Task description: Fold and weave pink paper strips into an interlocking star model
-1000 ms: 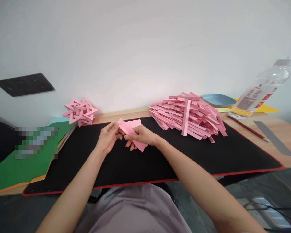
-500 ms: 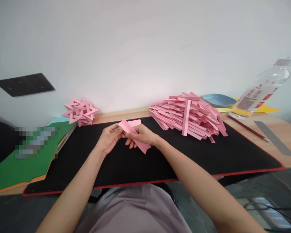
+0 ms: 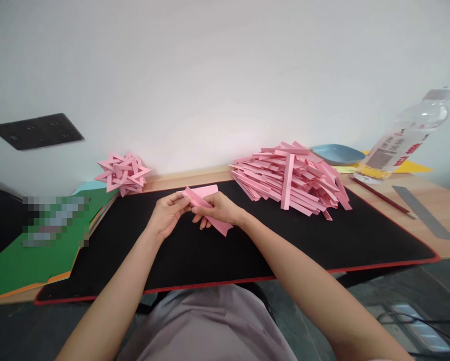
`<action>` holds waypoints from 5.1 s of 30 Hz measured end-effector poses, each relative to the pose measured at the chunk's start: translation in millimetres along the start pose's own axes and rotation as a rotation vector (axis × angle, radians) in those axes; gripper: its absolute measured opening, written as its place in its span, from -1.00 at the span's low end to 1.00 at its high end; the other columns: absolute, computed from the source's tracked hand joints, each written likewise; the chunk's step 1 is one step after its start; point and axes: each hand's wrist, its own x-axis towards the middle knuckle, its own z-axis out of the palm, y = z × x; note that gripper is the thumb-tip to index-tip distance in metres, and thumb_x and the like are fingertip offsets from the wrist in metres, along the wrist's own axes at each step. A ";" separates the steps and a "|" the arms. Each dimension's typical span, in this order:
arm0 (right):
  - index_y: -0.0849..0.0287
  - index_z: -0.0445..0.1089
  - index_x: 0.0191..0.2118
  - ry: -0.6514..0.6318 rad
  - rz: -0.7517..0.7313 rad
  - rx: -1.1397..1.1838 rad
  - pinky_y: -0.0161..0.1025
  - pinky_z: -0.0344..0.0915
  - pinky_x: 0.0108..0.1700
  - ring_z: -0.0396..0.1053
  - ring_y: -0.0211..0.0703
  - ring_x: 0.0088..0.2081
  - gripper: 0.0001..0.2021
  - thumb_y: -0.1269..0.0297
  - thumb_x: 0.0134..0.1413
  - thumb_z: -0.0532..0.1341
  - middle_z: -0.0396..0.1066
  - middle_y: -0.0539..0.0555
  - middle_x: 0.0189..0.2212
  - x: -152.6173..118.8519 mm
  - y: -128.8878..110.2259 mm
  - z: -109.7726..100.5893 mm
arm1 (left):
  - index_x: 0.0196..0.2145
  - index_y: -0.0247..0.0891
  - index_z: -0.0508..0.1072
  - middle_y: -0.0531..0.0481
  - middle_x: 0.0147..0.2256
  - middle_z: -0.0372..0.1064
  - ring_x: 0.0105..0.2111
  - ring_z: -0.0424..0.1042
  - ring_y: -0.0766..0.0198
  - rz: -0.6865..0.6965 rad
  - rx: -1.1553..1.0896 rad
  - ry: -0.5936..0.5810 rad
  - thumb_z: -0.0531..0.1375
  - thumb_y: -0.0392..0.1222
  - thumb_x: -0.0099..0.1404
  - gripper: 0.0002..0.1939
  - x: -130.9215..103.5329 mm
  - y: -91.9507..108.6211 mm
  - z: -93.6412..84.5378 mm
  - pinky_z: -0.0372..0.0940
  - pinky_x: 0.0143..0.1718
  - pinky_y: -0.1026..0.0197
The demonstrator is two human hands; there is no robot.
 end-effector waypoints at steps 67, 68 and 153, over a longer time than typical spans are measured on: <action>0.35 0.32 -0.37 -0.001 0.043 0.004 -0.37 0.34 -0.56 0.42 -0.27 -0.58 -0.71 0.14 0.03 0.18 0.47 0.13 -0.53 2.0 -0.2 2.9 | -0.54 -0.38 0.50 0.01 -0.54 0.38 -0.57 0.33 0.41 0.009 0.016 0.049 0.37 -0.20 -0.15 -0.79 0.2 -0.6 2.4 0.27 -0.46 0.30; 0.35 0.32 -0.37 0.001 0.047 0.002 -0.37 0.34 -0.56 0.42 -0.27 -0.58 -0.72 0.16 0.03 0.18 0.47 0.13 -0.53 2.1 -0.4 2.9 | -0.54 -0.38 0.50 0.01 -0.54 0.38 -0.57 0.33 0.41 0.010 0.022 0.048 0.37 -0.20 -0.15 -0.79 0.3 -0.9 2.1 0.27 -0.46 0.30; 0.36 0.35 -0.33 0.114 -0.058 -0.090 -0.39 0.35 -0.53 0.41 -0.32 -0.56 -0.63 0.05 -0.04 0.21 0.47 0.15 -0.43 4.0 2.1 0.6 | -0.45 -0.39 0.50 -0.12 -0.36 0.49 -0.33 0.45 0.23 -0.066 -0.157 0.122 0.38 -0.34 -0.16 -0.77 3.1 -5.0 -0.8 0.30 -0.16 0.14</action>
